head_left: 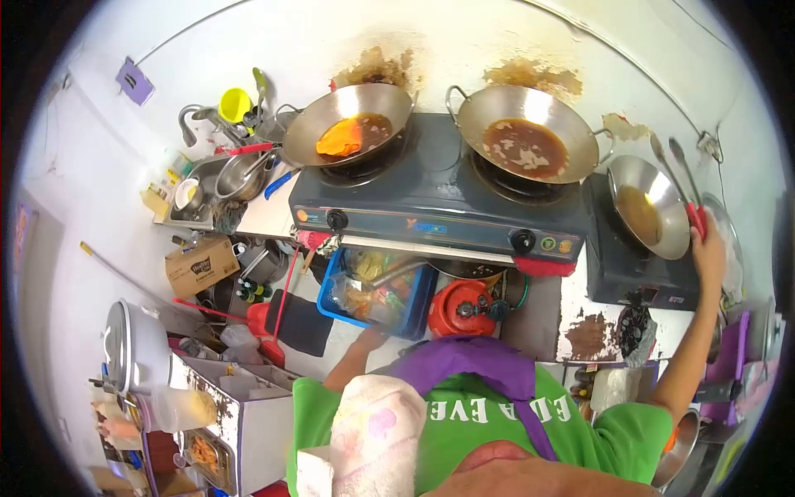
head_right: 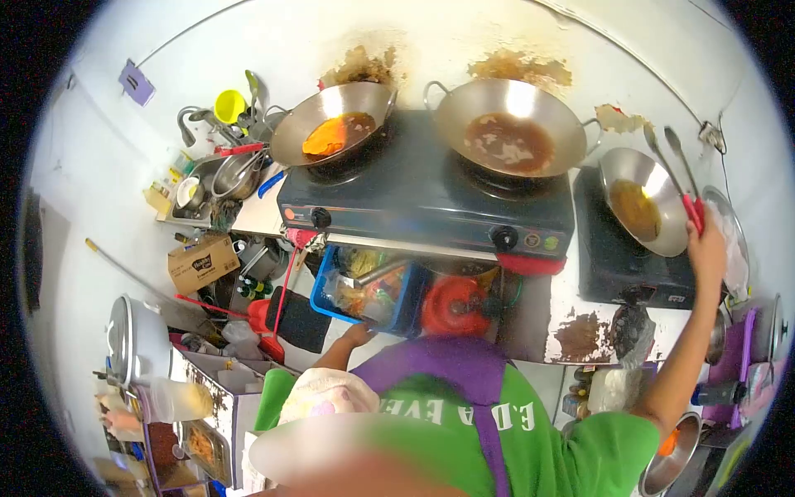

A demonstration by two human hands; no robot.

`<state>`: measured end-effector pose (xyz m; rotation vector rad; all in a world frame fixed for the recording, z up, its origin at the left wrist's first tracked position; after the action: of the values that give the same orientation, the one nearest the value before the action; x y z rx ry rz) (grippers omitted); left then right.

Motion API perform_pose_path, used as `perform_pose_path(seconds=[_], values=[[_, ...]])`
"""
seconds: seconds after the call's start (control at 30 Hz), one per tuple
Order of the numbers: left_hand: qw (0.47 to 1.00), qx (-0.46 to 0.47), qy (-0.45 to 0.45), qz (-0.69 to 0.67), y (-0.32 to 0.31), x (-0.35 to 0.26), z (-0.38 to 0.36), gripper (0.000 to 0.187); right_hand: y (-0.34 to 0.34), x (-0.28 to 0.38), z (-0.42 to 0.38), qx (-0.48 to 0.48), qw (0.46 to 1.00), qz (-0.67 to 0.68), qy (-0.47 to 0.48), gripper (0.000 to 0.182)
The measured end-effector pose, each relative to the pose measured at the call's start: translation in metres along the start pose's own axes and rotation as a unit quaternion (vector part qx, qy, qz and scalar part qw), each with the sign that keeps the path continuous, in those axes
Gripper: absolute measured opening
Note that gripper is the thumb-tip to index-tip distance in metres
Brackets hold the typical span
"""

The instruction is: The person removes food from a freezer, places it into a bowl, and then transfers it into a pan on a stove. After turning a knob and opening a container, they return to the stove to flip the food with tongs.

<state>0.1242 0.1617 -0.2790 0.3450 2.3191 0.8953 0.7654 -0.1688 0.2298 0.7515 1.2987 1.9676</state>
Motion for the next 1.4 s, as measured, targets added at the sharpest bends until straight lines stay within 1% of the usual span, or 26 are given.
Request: perform_pose_path(seconds=[0.07,0.1,0.13,0.2,0.27,0.33,0.37,0.4,0.47,0.57,0.6,0.63,0.73,0.83,0.9,0.97,1.07,1.1,1.17,1.27,1.4], values=[[0.999,0.026,0.020,-0.024,0.016,0.008,-0.013,0.062,0.044,0.053,-0.010,-0.042,0.996,0.051,0.061,0.046],[0.997,0.032,0.071,0.023,0.007,0.037,-0.007,0.067,0.065,0.091,-0.015,-0.059,0.990,0.086,0.094,0.045],[0.995,0.041,0.081,0.031,-0.001,0.062,0.000,0.069,0.082,0.128,-0.019,-0.076,0.982,0.120,0.127,0.044],[0.992,0.062,0.102,0.047,-0.015,0.103,0.009,0.072,0.096,0.197,-0.020,-0.067,0.972,0.127,0.185,0.044],[0.993,0.016,0.113,-0.007,-0.002,0.108,-0.005,0.070,0.101,0.279,-0.026,-0.076,0.945,0.120,0.296,0.044],[0.989,-0.032,0.124,-0.069,0.002,0.118,-0.019,0.068,0.094,0.355,-0.034,-0.031,0.930,0.131,0.343,0.042],[0.988,-0.063,0.125,-0.060,-0.001,0.125,-0.022,0.066,0.085,0.390,-0.038,-0.009,0.927,0.118,0.355,0.039],[0.988,-0.060,0.131,-0.063,-0.016,0.138,-0.023,0.066,0.074,0.423,-0.040,0.011,0.924,0.103,0.367,0.037],[0.986,-0.057,0.140,-0.069,-0.042,0.155,-0.030,0.067,0.048,0.478,-0.047,0.008,0.890,0.082,0.449,0.041],[0.981,0.037,0.178,-0.066,-0.088,0.173,-0.046,0.069,0.017,0.542,-0.058,0.045,0.877,0.025,0.478,0.042],[0.985,0.057,0.160,-0.038,-0.119,0.200,-0.034,0.069,0.012,0.557,-0.062,0.064,0.876,0.001,0.478,0.042],[0.981,0.057,0.176,-0.053,-0.129,0.207,-0.044,0.069,0.005,0.568,-0.064,0.083,0.874,-0.023,0.477,0.042],[0.970,0.042,0.217,-0.096,-0.131,0.212,-0.073,0.069,-0.015,0.592,-0.066,0.061,0.852,-0.077,0.515,0.041],[0.963,0.027,0.239,-0.123,-0.126,0.214,-0.089,0.069,-0.031,0.605,-0.060,0.025,0.835,-0.079,0.544,0.041],[0.961,0.018,0.243,-0.132,-0.122,0.215,-0.093,0.069,-0.030,0.608,-0.060,0.013,0.829,-0.079,0.554,0.042],[0.962,0.007,0.237,-0.134,-0.115,0.215,-0.089,0.069,-0.021,0.610,-0.064,0.009,0.825,-0.079,0.559,0.042],[0.967,-0.017,0.218,-0.128,-0.108,0.216,-0.072,0.068,-0.028,0.609,-0.051,0.001,0.834,-0.143,0.533,0.041],[0.969,-0.024,0.210,-0.126,-0.102,0.210,-0.066,0.068,-0.032,0.607,-0.044,-0.006,0.835,-0.143,0.531,0.041],[0.968,-0.008,0.210,-0.139,-0.094,0.198,-0.061,0.066,-0.038,0.601,-0.030,-0.023,0.837,-0.145,0.527,0.041],[0.969,0.000,0.202,-0.145,-0.088,0.182,-0.053,0.065,-0.027,0.591,-0.029,0.017,0.844,-0.146,0.515,0.039],[0.972,0.001,0.187,-0.146,-0.091,0.181,-0.056,0.065,-0.012,0.588,-0.036,0.013,0.844,-0.148,0.515,0.037]])
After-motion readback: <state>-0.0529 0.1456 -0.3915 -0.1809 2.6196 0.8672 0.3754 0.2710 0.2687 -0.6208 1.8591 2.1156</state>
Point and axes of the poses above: each hand's wrist, its own z-axis towards the middle knuckle, its own y-axis out of the back of the hand, x = y × z, the point moved 9 cm from there along z, towards the middle knuckle, and after that the axes turned 6 degrees about x, right-handed, at the moved point
